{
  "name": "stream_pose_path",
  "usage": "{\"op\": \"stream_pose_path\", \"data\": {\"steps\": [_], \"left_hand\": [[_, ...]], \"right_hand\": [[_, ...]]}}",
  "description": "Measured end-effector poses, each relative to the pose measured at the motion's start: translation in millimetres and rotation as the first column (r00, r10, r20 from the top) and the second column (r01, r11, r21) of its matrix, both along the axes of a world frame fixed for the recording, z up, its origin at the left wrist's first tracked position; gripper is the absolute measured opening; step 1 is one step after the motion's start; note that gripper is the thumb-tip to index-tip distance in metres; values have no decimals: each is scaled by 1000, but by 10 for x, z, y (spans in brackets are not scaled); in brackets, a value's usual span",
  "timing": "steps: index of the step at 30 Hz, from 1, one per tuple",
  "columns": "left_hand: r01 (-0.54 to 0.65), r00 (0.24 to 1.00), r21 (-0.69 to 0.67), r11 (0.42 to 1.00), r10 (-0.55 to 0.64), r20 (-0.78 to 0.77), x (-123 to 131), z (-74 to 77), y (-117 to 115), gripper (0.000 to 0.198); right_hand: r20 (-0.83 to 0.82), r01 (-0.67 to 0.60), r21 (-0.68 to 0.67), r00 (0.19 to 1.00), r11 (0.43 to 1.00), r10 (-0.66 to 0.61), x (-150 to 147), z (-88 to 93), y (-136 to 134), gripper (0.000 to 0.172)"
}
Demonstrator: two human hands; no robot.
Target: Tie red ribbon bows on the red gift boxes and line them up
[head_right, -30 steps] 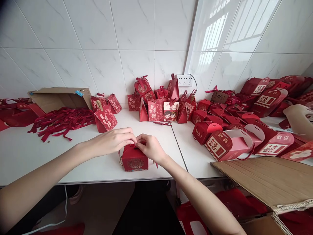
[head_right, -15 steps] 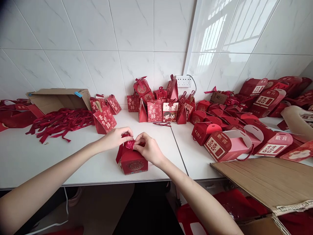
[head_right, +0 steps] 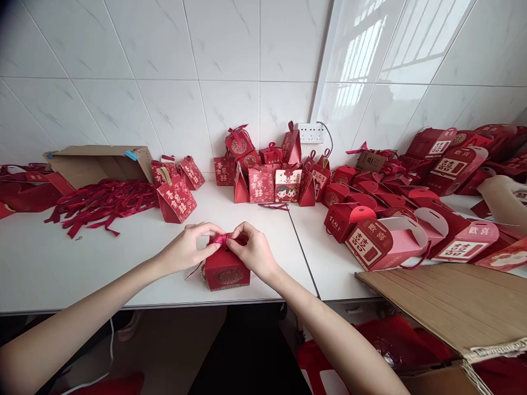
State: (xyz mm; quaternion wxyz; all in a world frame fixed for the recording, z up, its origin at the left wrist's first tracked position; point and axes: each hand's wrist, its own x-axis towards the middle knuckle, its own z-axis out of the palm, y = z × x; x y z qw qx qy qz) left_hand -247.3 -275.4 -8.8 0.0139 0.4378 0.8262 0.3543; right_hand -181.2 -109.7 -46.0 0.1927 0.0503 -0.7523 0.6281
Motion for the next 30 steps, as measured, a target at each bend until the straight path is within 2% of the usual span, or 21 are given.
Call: {"op": "stream_pose_path", "data": {"steps": [3, 7, 11, 15, 18, 23, 30], "left_hand": [[-34, 990, 70, 997, 24, 135, 72, -22, 34, 21], [-148, 954, 175, 973, 94, 285, 115, -117, 96, 19], [-182, 911, 258, 949, 64, 408, 123, -193, 143, 20], [-196, 861, 300, 934, 17, 509, 147, -199, 170, 20], [-169, 845, 305, 937, -22, 534, 171, -195, 186, 21], [-172, 873, 287, 942, 10, 488, 157, -232, 212, 29], [-183, 810, 333, 925, -50, 584, 157, -195, 183, 27]], "right_hand": [[1, 45, 55, 999, 997, -45, 25, 12, -13, 15], [-4, 86, 114, 996, 990, -86, 54, 31, -27, 13], [-20, 84, 141, 996, 986, -82, 72, 39, -16, 14], [-41, 93, 182, 995, 979, -87, 96, 36, 9, 11], [-72, 110, 213, 993, 971, -96, 118, 33, 19, 8], [-63, 131, 227, 991, 965, -120, 125, 43, 24, 9], [-39, 124, 237, 992, 964, -118, 98, 21, 41, 12]]}}
